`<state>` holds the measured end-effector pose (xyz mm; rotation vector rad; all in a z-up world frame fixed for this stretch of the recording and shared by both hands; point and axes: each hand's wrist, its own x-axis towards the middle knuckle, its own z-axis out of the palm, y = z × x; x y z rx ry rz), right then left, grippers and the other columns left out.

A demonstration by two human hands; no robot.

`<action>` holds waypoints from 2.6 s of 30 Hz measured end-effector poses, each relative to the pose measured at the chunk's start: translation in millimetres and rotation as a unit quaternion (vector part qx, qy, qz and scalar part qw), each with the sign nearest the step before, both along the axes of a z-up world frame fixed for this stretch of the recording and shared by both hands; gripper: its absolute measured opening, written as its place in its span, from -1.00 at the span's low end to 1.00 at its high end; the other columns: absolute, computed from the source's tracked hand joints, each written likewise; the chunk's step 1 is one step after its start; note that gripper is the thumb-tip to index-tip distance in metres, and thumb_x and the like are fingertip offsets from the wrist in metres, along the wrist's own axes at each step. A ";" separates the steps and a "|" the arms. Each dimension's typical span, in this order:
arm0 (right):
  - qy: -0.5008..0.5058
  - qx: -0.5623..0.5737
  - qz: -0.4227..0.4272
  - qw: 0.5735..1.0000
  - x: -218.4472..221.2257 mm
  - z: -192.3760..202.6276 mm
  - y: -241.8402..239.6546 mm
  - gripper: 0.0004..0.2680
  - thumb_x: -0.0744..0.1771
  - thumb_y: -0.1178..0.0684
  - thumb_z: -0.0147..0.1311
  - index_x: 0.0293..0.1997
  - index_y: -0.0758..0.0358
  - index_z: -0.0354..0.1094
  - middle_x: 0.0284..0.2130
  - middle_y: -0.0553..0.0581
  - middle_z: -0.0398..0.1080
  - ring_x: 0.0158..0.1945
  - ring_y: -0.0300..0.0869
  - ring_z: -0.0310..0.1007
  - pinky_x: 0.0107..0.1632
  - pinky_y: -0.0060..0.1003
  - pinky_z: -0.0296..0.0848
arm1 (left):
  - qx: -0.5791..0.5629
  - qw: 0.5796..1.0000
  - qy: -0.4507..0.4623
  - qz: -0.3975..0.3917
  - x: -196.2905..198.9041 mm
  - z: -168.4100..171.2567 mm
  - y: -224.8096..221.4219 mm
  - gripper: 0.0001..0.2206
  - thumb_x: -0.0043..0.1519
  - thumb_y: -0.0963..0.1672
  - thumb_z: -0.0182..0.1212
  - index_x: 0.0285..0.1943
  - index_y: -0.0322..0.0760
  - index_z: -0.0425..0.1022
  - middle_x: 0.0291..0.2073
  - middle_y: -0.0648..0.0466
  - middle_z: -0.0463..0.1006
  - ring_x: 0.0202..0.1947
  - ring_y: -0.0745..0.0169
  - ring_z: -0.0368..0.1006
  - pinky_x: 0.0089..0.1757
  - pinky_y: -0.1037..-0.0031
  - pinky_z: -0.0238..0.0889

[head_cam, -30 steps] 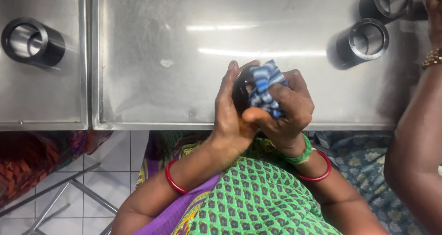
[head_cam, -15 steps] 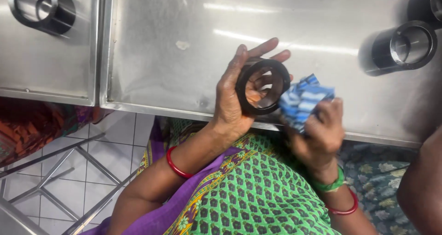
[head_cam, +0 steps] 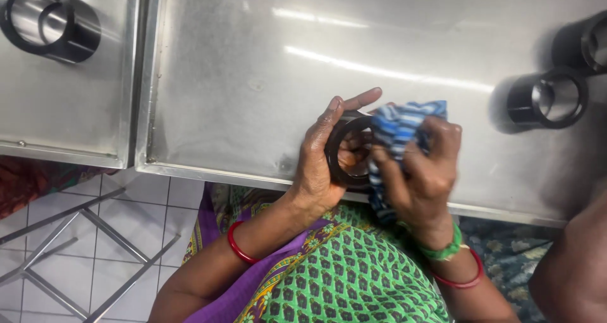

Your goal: Inspecting and wiping the inner surfaces of metal cylindrical components with a cloth and marking them.

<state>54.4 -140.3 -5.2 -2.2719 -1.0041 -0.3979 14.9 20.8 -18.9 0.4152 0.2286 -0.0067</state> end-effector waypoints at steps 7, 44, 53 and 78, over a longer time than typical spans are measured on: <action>0.177 0.224 -0.030 0.958 13.8 -32.7 -43.5 -0.83 0.43 0.06 0.18 -0.21 0.39 0.52 -0.31 0.11 0.40 -0.30 -0.27 0.31 -0.26 -0.47 0.23 | -0.114 0.993 -0.024 -0.035 -2.1 -14.9 9.6 -0.39 0.54 0.09 -0.16 0.53 -0.53 0.19 0.25 -0.37 0.46 0.03 0.09 0.54 0.08 0.34 0.47; 0.211 0.214 0.012 0.954 12.9 5.9 -10.2 -0.73 0.33 -0.16 0.31 -0.21 0.29 0.49 -0.28 0.03 0.41 -0.08 -0.27 0.38 -0.05 -0.37 0.35 | -0.013 1.000 -0.006 -0.013 2.6 -24.5 3.6 -0.37 0.46 0.13 -0.25 0.37 -0.52 0.27 0.04 -0.43 0.52 -0.02 -0.09 0.59 -0.10 0.19 0.61; 0.229 0.199 0.022 0.953 3.7 9.9 -6.5 -0.73 0.28 -0.09 0.40 -0.11 0.28 0.52 -0.09 0.06 0.42 -0.01 -0.25 0.41 0.02 -0.38 0.41 | -0.037 0.998 -0.022 -0.055 -5.5 -28.4 10.2 -0.30 0.44 0.19 -0.16 0.37 -0.55 0.31 -0.10 -0.26 0.55 -0.23 0.05 0.60 -0.48 0.30 0.49; 0.296 -0.019 0.135 0.946 7.5 40.7 -8.1 -0.78 0.17 0.07 0.41 -0.26 0.37 0.55 -0.31 0.17 0.47 -0.33 -0.25 0.48 -0.35 -0.46 0.36 | 0.277 0.958 -0.049 -0.061 -1.1 -26.6 -3.2 -0.34 0.43 0.17 -0.17 0.11 -0.55 0.54 -0.05 -0.18 0.62 0.02 0.13 0.58 0.12 0.39 0.45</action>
